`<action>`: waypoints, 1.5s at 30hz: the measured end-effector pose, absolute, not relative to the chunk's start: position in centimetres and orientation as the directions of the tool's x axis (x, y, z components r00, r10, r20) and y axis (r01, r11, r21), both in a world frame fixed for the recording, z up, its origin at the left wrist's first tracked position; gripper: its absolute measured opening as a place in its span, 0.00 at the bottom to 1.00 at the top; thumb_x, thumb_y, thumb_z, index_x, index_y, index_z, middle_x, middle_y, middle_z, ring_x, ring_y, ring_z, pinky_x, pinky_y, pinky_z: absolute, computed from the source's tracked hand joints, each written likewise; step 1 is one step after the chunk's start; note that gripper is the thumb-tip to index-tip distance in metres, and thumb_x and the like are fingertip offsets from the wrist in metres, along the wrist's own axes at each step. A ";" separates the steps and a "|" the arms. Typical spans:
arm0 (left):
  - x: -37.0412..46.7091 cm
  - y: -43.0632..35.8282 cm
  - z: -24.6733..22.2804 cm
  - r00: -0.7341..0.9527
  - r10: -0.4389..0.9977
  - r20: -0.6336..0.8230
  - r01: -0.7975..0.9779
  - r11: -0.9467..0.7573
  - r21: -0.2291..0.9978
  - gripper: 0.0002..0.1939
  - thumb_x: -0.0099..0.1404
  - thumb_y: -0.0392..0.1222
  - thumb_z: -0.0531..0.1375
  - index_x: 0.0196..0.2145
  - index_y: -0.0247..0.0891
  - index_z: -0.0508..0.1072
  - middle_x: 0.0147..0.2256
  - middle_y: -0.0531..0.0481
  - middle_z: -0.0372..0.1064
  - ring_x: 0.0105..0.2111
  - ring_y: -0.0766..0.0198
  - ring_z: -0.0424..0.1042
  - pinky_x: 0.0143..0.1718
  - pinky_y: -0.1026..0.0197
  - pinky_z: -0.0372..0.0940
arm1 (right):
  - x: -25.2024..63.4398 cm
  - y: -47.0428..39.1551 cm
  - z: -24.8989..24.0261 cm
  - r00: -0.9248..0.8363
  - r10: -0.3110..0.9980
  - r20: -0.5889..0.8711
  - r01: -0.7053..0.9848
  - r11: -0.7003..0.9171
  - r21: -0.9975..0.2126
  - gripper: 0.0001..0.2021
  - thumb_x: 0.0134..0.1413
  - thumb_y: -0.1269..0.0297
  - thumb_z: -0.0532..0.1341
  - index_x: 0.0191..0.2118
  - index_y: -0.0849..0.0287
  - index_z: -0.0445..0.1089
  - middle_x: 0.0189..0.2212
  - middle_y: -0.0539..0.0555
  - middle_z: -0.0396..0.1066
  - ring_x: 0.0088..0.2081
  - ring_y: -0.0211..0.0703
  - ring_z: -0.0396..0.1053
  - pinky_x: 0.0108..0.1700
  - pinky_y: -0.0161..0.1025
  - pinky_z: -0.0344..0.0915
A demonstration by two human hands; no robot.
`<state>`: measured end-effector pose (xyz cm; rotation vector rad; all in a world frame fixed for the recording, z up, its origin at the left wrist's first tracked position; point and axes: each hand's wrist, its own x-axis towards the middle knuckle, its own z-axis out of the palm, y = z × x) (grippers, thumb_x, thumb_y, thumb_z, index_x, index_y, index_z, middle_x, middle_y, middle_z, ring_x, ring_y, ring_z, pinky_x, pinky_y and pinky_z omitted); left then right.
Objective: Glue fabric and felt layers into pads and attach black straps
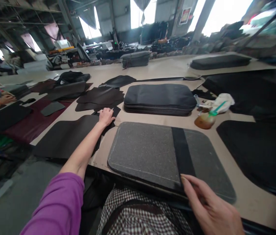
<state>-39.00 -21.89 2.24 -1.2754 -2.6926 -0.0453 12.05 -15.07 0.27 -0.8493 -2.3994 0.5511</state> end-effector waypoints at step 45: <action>-48.3 -24.6 7.6 -0.871 0.252 0.421 0.478 0.244 0.844 0.12 0.63 0.49 0.53 0.43 0.42 0.64 0.26 0.58 0.61 0.24 0.67 0.66 0.32 0.65 0.68 | 9.8 -16.8 2.8 -0.674 0.524 0.521 0.273 0.832 -0.483 0.11 0.74 0.58 0.56 0.51 0.54 0.73 0.34 0.47 0.81 0.27 0.35 0.79 0.30 0.28 0.70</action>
